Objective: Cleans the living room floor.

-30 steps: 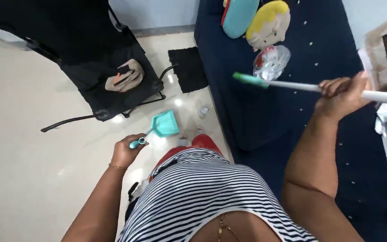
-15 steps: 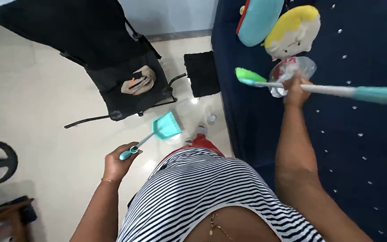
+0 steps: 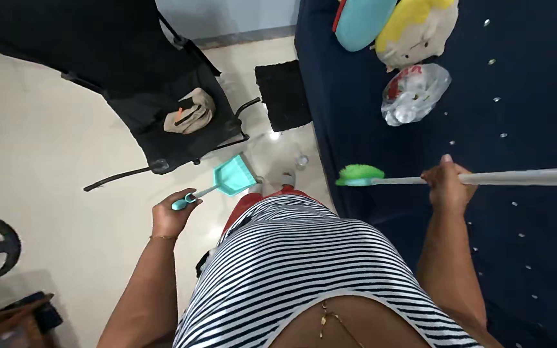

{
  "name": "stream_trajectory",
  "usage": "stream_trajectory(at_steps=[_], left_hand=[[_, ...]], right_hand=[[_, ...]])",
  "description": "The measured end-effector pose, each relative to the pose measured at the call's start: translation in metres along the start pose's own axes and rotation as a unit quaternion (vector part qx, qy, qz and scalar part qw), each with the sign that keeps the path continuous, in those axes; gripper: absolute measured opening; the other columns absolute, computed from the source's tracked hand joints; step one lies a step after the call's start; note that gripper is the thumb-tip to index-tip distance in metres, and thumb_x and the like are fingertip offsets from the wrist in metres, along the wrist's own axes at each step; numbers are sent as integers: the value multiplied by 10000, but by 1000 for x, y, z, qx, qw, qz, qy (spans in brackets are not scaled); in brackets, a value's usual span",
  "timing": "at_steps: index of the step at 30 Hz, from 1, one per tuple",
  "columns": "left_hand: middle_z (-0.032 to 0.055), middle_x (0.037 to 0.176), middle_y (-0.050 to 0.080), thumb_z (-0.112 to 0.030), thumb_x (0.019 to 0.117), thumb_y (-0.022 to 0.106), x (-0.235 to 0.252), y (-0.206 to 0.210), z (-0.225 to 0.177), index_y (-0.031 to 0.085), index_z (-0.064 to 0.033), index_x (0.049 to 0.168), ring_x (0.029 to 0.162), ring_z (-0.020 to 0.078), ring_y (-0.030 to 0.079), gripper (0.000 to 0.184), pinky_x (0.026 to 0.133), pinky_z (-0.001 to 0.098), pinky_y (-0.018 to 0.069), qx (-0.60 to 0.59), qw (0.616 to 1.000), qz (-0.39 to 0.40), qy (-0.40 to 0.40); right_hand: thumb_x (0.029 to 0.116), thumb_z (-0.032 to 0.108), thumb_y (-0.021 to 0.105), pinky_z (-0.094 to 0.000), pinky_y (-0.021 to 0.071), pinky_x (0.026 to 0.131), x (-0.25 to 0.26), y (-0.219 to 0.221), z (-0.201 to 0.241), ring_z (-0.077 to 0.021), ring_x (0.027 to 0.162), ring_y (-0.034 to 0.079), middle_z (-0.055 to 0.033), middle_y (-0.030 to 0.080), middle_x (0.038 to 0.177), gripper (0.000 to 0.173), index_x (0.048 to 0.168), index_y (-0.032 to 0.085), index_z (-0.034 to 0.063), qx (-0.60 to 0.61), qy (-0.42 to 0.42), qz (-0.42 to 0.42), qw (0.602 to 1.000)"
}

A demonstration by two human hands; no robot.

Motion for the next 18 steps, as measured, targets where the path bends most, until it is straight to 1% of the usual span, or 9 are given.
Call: stream_trajectory(at_steps=[2,4,8,10,12,14,15,16,18], left_hand=[[252,1102,712,-61,870,807,10,-2,7,700,48,1197,1029,383,695,361,968,587,514,4,1000,21,5],[248,1101,711,-58,871,808,24,-5,13,702,39,1200,1030,379,693,359,968,590,510,8,999,45,13],[261,1107,710,-46,872,806,49,-12,22,706,37,1196,1046,403,690,349,976,609,500,10,996,76,36],[254,1098,712,-47,870,808,56,-15,33,706,38,1187,1032,398,693,344,965,606,508,6,995,86,50],[253,1114,708,-37,867,808,61,-17,44,708,40,1178,1050,399,688,335,974,606,506,-2,994,97,57],[259,1118,706,-38,867,808,62,-20,55,714,39,1170,1064,413,685,326,981,622,498,4,992,108,68],[261,1117,705,-40,867,808,63,-22,61,716,36,1167,1064,417,684,323,980,628,496,8,991,112,73],[265,1112,705,-39,865,810,65,-25,66,716,37,1165,1059,419,684,323,978,630,495,9,990,113,78],[261,1108,709,-40,863,812,70,-31,79,717,31,1171,1056,417,687,329,975,628,498,8,990,111,81]], right_hand=[[1035,192,519,-239,493,561,-25,-1,20,-31,511,528,117,567,561,402,645,599,245,8,-51,40,998],[1043,240,527,-257,541,602,-51,-2,58,-35,543,573,125,607,594,377,689,652,265,6,-95,59,994],[1050,294,540,-279,557,664,-96,9,107,-34,537,543,147,529,565,374,685,618,284,7,-119,106,987],[1044,280,543,-293,567,683,-118,19,95,-43,547,565,141,553,572,372,682,627,277,-5,-72,107,992],[1038,249,534,-300,590,717,-141,35,72,-48,602,622,123,638,634,341,724,666,247,-61,-15,96,993],[1035,204,525,-285,594,784,-163,51,47,-57,750,680,46,711,791,288,814,687,114,-169,-1,109,980],[1030,204,539,-291,567,839,-175,58,34,-88,848,664,-44,700,894,304,867,700,5,-243,-5,137,960],[1030,236,556,-340,545,886,-186,63,19,-146,921,655,-122,694,964,341,896,703,-42,-311,12,165,936],[1039,343,572,-447,532,784,-209,70,-14,-210,807,642,-155,691,917,403,987,726,-26,-412,121,193,882]])
Point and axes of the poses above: each hand's wrist, its own x-axis towards the middle knuckle, its own y-axis out of the palm, z = x × y, the point moved 6 cm from there along x, towards the middle knuckle
